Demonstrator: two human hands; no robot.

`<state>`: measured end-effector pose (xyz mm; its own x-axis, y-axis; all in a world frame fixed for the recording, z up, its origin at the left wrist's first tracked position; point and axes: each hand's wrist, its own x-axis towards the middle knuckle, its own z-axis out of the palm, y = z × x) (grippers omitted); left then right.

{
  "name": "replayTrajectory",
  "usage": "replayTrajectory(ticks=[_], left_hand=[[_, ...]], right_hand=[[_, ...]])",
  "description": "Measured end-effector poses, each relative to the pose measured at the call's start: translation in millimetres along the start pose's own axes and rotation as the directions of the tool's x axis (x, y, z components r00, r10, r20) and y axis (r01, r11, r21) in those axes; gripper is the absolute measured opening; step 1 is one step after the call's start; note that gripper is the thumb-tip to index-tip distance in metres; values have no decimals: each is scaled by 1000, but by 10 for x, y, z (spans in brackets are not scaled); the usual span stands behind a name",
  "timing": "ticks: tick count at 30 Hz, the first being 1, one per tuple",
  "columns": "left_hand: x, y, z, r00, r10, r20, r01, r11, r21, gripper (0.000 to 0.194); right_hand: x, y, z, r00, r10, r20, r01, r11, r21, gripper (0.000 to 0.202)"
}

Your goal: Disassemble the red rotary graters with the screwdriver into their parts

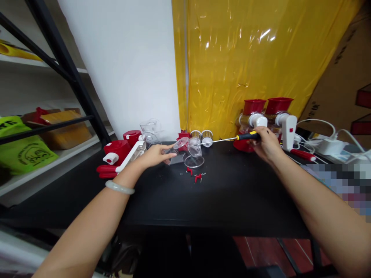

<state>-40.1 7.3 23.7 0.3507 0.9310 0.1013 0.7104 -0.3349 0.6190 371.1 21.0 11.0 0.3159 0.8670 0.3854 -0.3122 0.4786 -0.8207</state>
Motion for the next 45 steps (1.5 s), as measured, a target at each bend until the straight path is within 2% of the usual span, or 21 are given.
replayTrajectory(ticks=[3,7,9,13,16,21,25,27,30,33,40,45], left_hand=[[-8,21,-1,1000,-11,1,11,1000,11,73],[-12,40,1,1000,-5,-15,6,1000,23,72],[-11,36,0,1000,-3,-12,4,999,34,72],[-9,22,-5,1000,-1,8,1,1000,15,72],[-14,36,-10,1000,-7,-5,7,999,36,72],[-32,88,-14,1000,-4,-22,6,997,83,72],[-36,97,-12,1000,6,-28,-3,996,92,71],[-32,87,-11,1000,5,-26,-3,995,95,71],[-27,71,-11,1000,3,-18,-1,997,78,71],[-30,72,-12,1000,10,-21,-8,997,82,71],[-36,111,-21,999,21,-31,-17,993,115,70],[-32,101,-13,998,36,-42,-30,991,129,69]], right_hand=[[-43,-38,26,998,53,30,-56,992,114,22],[-69,-52,36,998,44,54,-52,987,149,21],[-50,-37,26,999,5,53,-12,992,125,22],[21,19,-2,999,-44,15,45,999,-22,43],[52,47,-12,999,-43,-15,43,998,-52,35],[-2,14,11,1000,20,-19,-18,994,108,20],[-42,-11,25,1000,31,2,-31,985,168,18],[-20,4,14,1000,4,-1,-4,990,139,18],[46,57,-21,996,-47,-72,47,999,-9,36],[85,98,-46,994,-68,-84,55,987,-152,34],[12,34,-8,999,25,-39,-21,994,108,15],[-5,-20,-52,998,50,32,-54,987,152,19]])
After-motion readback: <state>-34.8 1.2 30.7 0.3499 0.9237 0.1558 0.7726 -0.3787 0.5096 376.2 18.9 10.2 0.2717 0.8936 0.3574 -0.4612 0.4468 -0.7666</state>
